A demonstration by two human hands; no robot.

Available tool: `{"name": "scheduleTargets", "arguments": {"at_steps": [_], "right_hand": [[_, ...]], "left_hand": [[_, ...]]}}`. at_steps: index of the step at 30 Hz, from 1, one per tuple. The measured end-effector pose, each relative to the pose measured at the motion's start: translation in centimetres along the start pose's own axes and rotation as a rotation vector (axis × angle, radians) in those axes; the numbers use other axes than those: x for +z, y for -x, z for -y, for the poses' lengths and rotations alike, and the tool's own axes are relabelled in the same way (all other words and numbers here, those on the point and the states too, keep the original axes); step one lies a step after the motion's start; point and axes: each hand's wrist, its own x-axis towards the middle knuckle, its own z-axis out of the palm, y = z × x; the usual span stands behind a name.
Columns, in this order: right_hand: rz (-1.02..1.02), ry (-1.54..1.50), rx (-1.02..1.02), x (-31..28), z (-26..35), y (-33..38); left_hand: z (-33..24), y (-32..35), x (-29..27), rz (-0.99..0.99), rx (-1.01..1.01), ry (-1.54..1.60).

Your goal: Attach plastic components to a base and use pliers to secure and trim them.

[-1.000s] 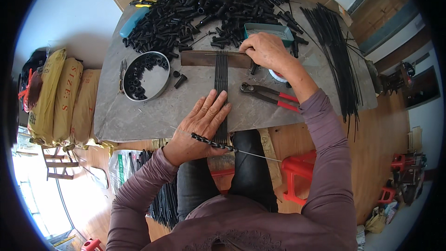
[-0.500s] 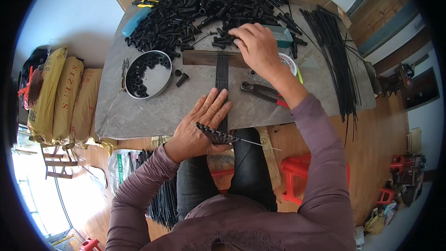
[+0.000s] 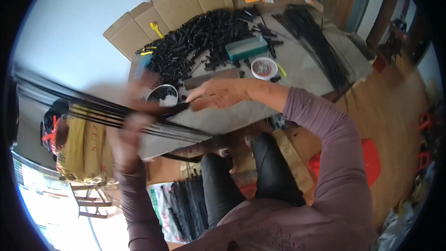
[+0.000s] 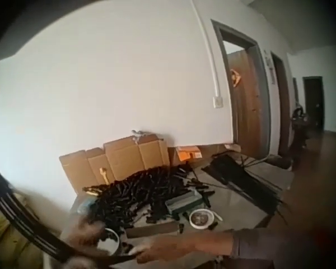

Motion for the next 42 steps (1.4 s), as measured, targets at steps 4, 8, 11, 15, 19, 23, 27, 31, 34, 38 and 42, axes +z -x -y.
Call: {"name": "scheduleTargets", "arguments": {"at_steps": [4,8,11,15,19,23,27,31,34,38,42], "right_hand": [[0.443,-0.532,-0.004,4.4,9.5,1.7],[0.608,-0.75,0.191,5.9,4.8,3.7],[0.757,-0.643,0.394,7.6,1.2,5.9],[0.98,-0.312,0.36,11.8,-0.2,7.4],[1.145,-0.192,0.254,15.7,0.1,7.5],[1.222,-0.195,0.124,18.6,-1.9,8.2],[0.432,0.081,-0.008,12.0,5.2,10.4],[0.596,-0.582,0.013,11.8,5.2,12.6],[0.676,-0.298,0.157,14.1,2.7,13.1],[0.207,-0.188,0.286,20.9,-6.4,14.8],[0.175,-0.671,0.141,27.9,-11.1,15.1]], "left_hand": [[-3.6,-2.0,-2.7,-0.263,0.484,-0.558],[1.2,4.1,-3.4,-0.205,-0.385,-0.078],[3.4,10.8,-1.1,0.251,-0.833,-0.348],[4.2,12.3,6.9,0.246,0.167,-0.905],[9.1,14.5,10.0,0.755,-1.072,0.064],[11.5,17.1,12.5,0.813,-1.24,0.323],[12.2,17.0,11.1,0.69,-1.271,0.353],[9.4,8.5,9.8,0.593,-0.738,0.007],[6.1,3.2,9.6,0.429,-0.703,0.418],[6.3,3.5,13.0,0.22,-0.378,0.273],[12.0,9.5,16.0,0.037,-0.382,0.34]]}}
